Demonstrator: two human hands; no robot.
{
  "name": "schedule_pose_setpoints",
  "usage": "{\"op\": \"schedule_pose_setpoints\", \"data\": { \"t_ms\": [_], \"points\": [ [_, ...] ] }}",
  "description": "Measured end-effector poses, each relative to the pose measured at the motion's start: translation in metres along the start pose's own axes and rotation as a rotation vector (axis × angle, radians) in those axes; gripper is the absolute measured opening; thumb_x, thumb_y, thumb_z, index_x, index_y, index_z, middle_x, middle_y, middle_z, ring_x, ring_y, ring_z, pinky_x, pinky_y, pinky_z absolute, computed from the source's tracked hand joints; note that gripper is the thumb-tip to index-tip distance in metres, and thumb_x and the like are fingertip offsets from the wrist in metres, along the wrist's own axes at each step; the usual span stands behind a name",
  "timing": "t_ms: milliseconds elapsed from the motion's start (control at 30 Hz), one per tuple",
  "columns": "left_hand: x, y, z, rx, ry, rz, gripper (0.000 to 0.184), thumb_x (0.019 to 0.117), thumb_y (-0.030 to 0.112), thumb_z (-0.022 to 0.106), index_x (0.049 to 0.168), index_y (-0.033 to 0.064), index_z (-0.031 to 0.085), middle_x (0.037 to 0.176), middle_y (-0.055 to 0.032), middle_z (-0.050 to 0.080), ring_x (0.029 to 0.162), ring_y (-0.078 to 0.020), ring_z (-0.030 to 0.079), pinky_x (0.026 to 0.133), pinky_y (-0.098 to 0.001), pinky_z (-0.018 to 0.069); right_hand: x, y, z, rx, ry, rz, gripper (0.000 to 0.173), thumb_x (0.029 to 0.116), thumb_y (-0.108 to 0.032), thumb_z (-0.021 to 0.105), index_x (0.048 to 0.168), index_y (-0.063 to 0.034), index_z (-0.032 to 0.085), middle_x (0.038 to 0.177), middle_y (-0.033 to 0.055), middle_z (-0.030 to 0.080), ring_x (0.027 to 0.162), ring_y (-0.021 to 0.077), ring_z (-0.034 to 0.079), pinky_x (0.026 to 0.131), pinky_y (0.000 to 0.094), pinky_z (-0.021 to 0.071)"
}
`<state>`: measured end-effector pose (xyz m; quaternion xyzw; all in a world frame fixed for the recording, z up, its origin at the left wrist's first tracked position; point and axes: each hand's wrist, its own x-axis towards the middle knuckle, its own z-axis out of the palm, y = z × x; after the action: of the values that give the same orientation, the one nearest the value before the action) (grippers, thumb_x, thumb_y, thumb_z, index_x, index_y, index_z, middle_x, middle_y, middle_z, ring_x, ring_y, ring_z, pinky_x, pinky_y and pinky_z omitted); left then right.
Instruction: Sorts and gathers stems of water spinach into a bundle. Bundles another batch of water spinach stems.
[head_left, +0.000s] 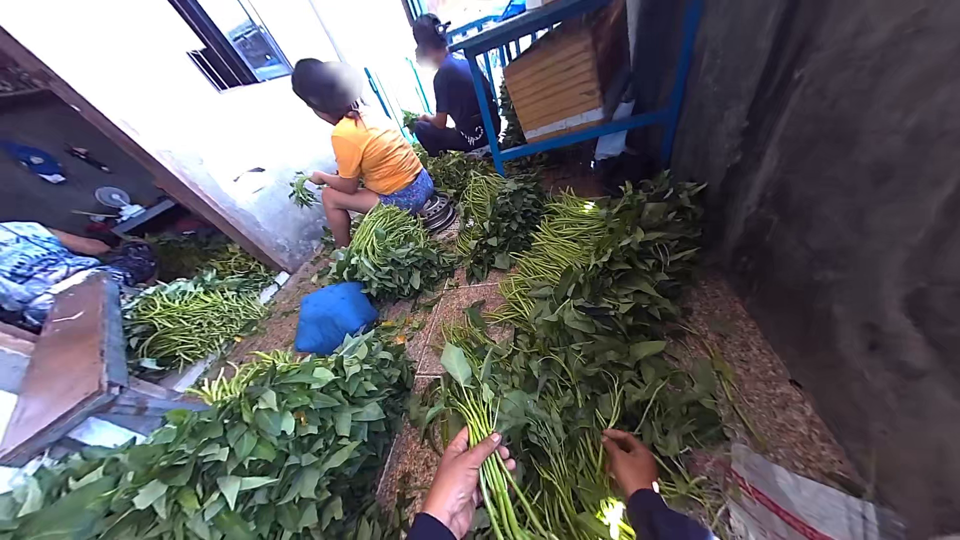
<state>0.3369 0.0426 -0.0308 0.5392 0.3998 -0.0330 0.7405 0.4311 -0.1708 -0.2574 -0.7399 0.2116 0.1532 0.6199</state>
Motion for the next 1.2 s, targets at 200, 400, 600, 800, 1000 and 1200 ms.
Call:
{"op": "schedule_pose_setpoints", "data": {
  "t_ms": [200,400,600,800,1000,1200],
  "points": [
    [0.0,0.003,0.007,-0.011,0.034,0.068,0.027,0.1036,0.006,0.058,0.129,-0.0021,0.05,0.082,-0.0165,0.066,0.065,-0.0264,0.069,0.062,-0.0402,0.0625,-0.011,-0.058,-0.015,0.282,-0.002,0.039,0.04,0.0909,0.002,0.071,0.128,0.004,0.056,0.11,0.0222,0.066,0.091,0.0307,0.069,0.078,0.0465,0.0589],
    [-0.003,0.006,0.016,0.049,0.08,0.186,0.032,0.1021,0.004,0.06,0.132,-0.003,0.05,0.083,-0.0153,0.065,0.065,-0.0236,0.068,0.06,-0.0371,0.0612,-0.033,-0.136,-0.022,0.269,-0.168,-0.176,0.044,0.0932,0.002,0.065,0.136,-0.002,0.057,0.107,0.0168,0.066,0.086,0.025,0.067,0.072,0.0408,0.0585],
    [-0.015,0.005,0.019,-0.024,0.061,0.26,0.026,0.1029,0.003,0.057,0.126,-0.0047,0.048,0.079,-0.0131,0.065,0.063,-0.022,0.069,0.062,-0.0385,0.0628,-0.042,-0.19,-0.056,0.036,-0.48,-0.352,0.035,0.0946,-0.008,0.069,0.129,-0.0076,0.059,0.106,0.0098,0.073,0.084,0.0191,0.07,0.068,0.0351,0.057],
    [-0.009,-0.003,0.024,-0.003,0.134,0.331,0.027,0.1017,0.001,0.058,0.125,-0.0052,0.048,0.08,-0.0115,0.063,0.063,-0.0194,0.067,0.062,-0.0368,0.0618,-0.02,-0.148,-0.075,-0.3,-0.143,-0.493,0.043,0.0906,-0.003,0.07,0.133,-0.0082,0.066,0.095,0.0146,0.073,0.08,0.0259,0.07,0.077,0.0459,0.0576],
    [-0.001,-0.023,0.031,0.362,0.196,0.379,0.035,0.0977,0.008,0.067,0.127,-0.0077,0.056,0.094,-0.0194,0.069,0.076,-0.0261,0.07,0.071,-0.0438,0.0606,-0.083,-0.152,-0.039,-0.449,-0.309,-0.625,0.052,0.0933,-0.004,0.066,0.145,-0.0052,0.058,0.1,0.0201,0.072,0.088,0.0331,0.071,0.086,0.0519,0.0572],
    [-0.009,-0.041,0.045,0.263,0.015,0.221,0.027,0.0989,0.007,0.066,0.121,-0.0069,0.061,0.097,-0.0138,0.069,0.085,-0.0174,0.067,0.083,-0.0353,0.0564,-0.123,-0.134,-0.011,-0.386,-0.672,-0.495,0.062,0.0951,-0.007,0.066,0.154,-0.0074,0.046,0.096,0.0198,0.072,0.083,0.0323,0.071,0.083,0.052,0.0582]
  ]
}}
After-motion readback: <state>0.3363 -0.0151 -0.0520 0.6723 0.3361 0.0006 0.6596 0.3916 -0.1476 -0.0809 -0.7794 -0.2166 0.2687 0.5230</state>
